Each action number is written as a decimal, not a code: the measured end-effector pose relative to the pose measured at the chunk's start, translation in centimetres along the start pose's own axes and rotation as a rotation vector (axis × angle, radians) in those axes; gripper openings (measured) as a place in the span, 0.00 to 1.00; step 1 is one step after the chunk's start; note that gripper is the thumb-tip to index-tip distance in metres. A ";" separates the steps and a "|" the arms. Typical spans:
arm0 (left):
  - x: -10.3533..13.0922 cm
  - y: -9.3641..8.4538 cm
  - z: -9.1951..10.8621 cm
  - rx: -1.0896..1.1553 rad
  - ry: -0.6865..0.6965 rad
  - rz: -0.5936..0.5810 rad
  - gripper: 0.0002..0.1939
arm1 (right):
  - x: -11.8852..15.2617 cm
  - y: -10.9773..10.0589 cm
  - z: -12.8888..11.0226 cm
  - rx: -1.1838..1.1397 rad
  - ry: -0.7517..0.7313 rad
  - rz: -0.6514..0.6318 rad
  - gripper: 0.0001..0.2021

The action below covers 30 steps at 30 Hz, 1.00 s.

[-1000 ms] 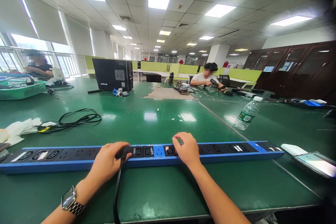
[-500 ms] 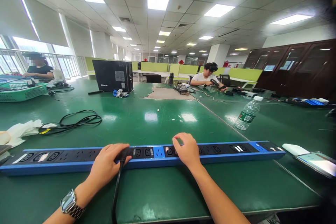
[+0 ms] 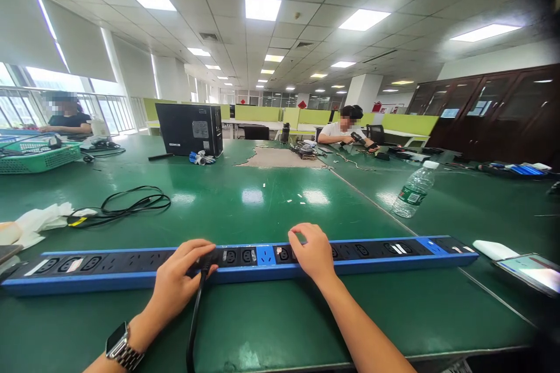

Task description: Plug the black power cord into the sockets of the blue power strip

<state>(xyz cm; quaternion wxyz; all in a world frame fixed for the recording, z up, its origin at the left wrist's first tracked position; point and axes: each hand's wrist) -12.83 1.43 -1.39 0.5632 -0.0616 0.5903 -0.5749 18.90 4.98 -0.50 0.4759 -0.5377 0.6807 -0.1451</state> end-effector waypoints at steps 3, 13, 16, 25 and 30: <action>-0.1 0.1 0.1 0.022 -0.002 0.028 0.12 | 0.0 0.0 0.0 0.008 0.003 -0.008 0.10; -1.1 -0.8 0.6 -0.027 0.040 -0.054 0.10 | -0.1 0.0 -0.1 0.016 -0.011 -0.008 0.10; -1.0 -0.6 0.5 -0.053 0.079 -0.024 0.09 | -0.1 0.0 -0.1 0.023 -0.005 -0.010 0.10; -0.5 -0.3 0.0 0.010 0.110 -0.003 0.11 | 0.0 0.0 0.1 0.013 -0.003 0.015 0.11; -0.5 -0.6 -0.2 -0.084 0.055 -0.042 0.18 | 0.0 0.0 0.1 -0.005 0.025 0.016 0.10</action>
Point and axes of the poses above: each hand's wrist, its own x-axis away from the middle knuckle, its own y-axis out of the palm, z = x × y, and after that the axes turned 10 degrees about -z, right-handed
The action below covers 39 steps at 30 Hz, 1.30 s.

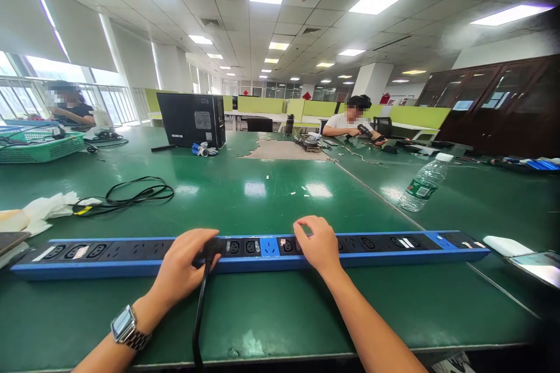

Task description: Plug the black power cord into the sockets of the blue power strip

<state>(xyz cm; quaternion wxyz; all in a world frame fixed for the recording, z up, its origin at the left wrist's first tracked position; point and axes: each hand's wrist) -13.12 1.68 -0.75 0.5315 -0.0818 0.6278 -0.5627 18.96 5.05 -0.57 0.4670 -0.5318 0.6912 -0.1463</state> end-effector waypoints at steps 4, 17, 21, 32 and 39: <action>0.1 -0.2 -0.1 0.029 -0.091 -0.047 0.20 | 0.0 0.0 0.0 -0.005 0.022 0.008 0.11; -0.3 -0.6 0.6 0.245 -0.096 -0.002 0.13 | 0.0 -0.1 -0.2 -0.011 0.032 0.003 0.11; -0.2 -0.4 0.5 0.282 -0.108 -0.001 0.12 | 0.0 -0.1 -0.3 -0.020 0.035 -0.003 0.11; -5.3 -1.3 4.5 0.543 -0.270 0.085 0.18 | -0.1 -0.1 -0.3 0.004 0.037 -0.018 0.10; -7.1 3.2 8.2 0.536 -0.266 -0.236 0.11 | -0.1 -0.2 -0.2 -0.002 0.031 -0.010 0.09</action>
Point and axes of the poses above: each hand's wrist, its own x-axis away from the middle knuckle, its own y-axis out of the palm, z = x × y, and after that the axes turned 10 degrees about -z, right-handed
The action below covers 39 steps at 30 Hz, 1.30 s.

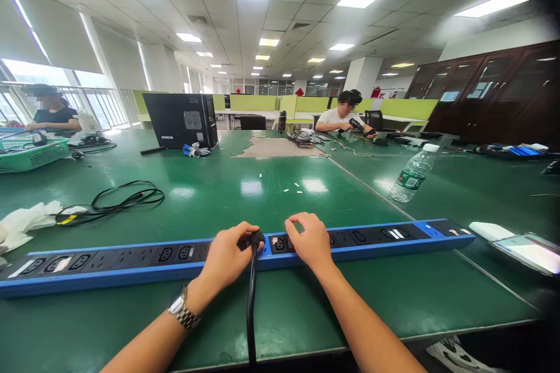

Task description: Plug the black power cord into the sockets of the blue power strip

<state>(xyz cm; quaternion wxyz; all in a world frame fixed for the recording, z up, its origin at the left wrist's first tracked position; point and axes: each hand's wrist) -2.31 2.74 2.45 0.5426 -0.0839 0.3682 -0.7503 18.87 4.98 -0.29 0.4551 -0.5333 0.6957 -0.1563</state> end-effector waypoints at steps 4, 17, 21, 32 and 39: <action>-0.6 0.7 -0.2 -0.101 -0.046 -0.012 0.10 | 0.0 0.1 0.1 0.000 -0.016 0.002 0.09; 0.4 1.3 -1.1 -0.377 0.167 -0.079 0.23 | 0.5 0.1 -0.1 -0.017 -0.211 0.022 0.06; 0.6 1.7 -1.0 -0.479 0.203 -0.077 0.28 | 1.5 0.3 -1.3 -0.106 -0.446 0.018 0.07; 0.5 2.2 -0.9 -0.509 0.209 0.008 0.16 | 2.7 1.3 -3.5 -0.041 -0.633 0.072 0.11; 0.4 2.3 -1.1 -0.509 0.196 -0.016 0.18 | 3.1 1.1 -3.3 0.017 -0.660 0.071 0.10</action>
Point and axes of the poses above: each hand's wrist, its own x-axis away from the middle knuckle, its own y-axis out of the palm, z = x × y, and after that the axes turned 10 degrees about -z, right-handed
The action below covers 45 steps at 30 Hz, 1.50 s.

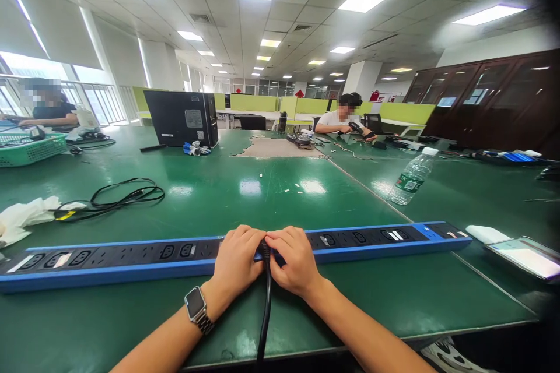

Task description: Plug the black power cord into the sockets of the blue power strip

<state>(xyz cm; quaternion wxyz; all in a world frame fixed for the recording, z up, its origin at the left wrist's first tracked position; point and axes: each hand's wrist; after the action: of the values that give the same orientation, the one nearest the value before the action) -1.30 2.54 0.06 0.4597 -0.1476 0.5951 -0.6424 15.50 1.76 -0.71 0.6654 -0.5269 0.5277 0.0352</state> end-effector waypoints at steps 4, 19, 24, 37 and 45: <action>0.2 -0.1 0.2 -0.015 -0.013 -0.022 0.20 | 0.5 0.2 -0.2 -0.008 0.040 -0.017 0.12; 0.1 0.1 0.6 -0.126 -0.133 -0.057 0.22 | 0.3 1.2 -0.3 0.055 0.178 -0.014 0.09; 0.1 0.1 0.5 -0.093 -0.149 -0.074 0.27 | -0.2 1.1 -0.4 -0.068 0.276 0.081 0.10; 0.1 -0.1 0.4 -0.147 -0.130 -0.116 0.40 | 2.6 -2.5 5.7 -0.155 0.769 0.348 0.13; 0.2 0.1 0.4 -0.132 -0.113 -0.084 0.38 | 4.6 -4.4 6.1 -0.001 0.747 0.123 0.13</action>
<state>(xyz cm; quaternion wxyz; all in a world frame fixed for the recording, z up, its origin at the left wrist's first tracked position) -1.10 2.19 0.01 0.4547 -0.2383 0.6026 -0.6110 24.22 2.01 -1.88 0.4234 -0.4710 0.7646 -0.1192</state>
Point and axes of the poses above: each hand's wrist, its own x-axis away from the middle knuckle, its own y-axis out of the palm, z = x × y, and after that the axes turned 10 degrees about -z, right-handed
